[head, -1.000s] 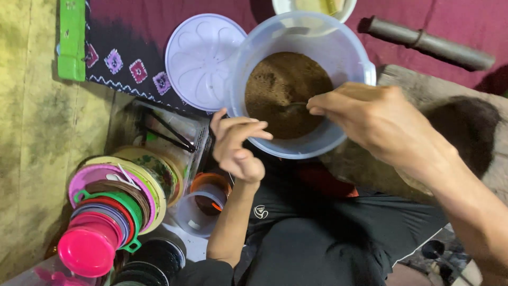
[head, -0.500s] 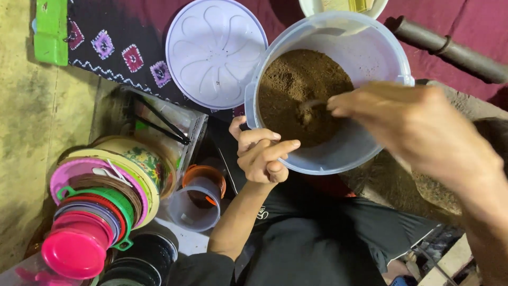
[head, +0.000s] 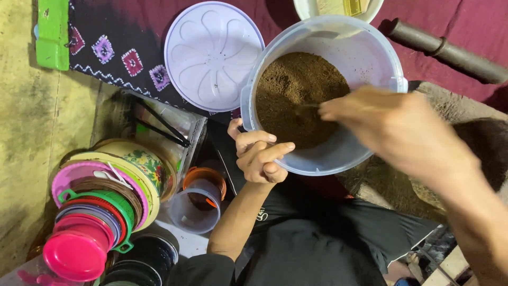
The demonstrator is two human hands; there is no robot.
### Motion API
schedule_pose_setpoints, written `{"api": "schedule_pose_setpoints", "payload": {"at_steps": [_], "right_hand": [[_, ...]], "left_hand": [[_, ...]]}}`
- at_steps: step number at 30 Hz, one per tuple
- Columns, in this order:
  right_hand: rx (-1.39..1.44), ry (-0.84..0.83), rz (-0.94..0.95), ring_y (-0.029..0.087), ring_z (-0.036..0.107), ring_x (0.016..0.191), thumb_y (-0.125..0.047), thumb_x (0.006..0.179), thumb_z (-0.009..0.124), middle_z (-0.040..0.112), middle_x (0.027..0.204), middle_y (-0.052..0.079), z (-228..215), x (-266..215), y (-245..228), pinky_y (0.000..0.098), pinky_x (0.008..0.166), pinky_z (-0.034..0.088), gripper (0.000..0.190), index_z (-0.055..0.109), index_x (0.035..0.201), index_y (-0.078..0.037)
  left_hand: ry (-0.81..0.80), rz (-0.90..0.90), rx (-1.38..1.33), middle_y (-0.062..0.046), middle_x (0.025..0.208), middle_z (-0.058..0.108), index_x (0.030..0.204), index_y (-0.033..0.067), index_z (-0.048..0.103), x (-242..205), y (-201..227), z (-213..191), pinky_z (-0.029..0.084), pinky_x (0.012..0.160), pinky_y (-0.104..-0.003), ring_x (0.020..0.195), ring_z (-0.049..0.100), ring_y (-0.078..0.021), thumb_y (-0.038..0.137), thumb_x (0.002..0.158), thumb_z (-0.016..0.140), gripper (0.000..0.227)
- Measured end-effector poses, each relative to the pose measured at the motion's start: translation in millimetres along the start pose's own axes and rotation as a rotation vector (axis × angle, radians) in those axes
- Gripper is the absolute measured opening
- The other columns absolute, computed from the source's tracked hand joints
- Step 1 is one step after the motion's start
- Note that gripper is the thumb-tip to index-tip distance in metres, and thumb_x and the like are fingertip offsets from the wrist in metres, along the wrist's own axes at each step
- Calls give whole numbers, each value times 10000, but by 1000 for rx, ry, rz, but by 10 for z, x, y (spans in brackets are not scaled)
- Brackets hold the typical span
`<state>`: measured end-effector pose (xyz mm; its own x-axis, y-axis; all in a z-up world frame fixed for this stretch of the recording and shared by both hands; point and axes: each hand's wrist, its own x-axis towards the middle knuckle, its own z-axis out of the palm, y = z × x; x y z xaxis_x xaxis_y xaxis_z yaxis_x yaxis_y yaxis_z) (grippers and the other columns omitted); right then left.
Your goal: The person is transferring ground powder from a stone mortar into a plastic storage container using a spoon, then using a brush to sweep the remaining powder and clean the mortar.
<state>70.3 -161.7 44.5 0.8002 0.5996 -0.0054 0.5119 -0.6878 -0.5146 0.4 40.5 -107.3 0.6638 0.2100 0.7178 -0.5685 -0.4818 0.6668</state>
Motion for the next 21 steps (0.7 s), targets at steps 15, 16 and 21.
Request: {"api": "schedule_pose_setpoints", "payload": {"at_steps": [15, 16, 21], "right_hand": [[108, -73, -9, 278, 777, 739, 38, 916, 636, 761, 1119, 232, -98, -36, -29, 227, 500, 663, 189, 719, 1082, 73], [71, 1, -22, 248, 760, 762, 65, 886, 697, 774, 1060, 196, -150, -46, -32, 249, 572, 636, 207, 732, 1089, 79], [87, -114, 14, 214, 735, 751, 4, 929, 612, 752, 1018, 142, 153, 11, 40, 274, 689, 647, 247, 718, 1152, 11]], "left_hand": [[27, 0, 0, 50, 570, 424, 779, 191, 678, -58, -8, 7, 316, 1144, -531, 857, 525, -129, 385, 1127, 274, 568], [31, -2, -2, 47, 578, 434, 781, 189, 675, -57, -13, 16, 315, 1145, -528, 858, 526, -131, 387, 1128, 277, 564], [46, -20, -3, 41, 597, 477, 770, 189, 652, -52, -3, 47, 305, 1160, -528, 844, 515, -136, 393, 1130, 266, 566]]}}
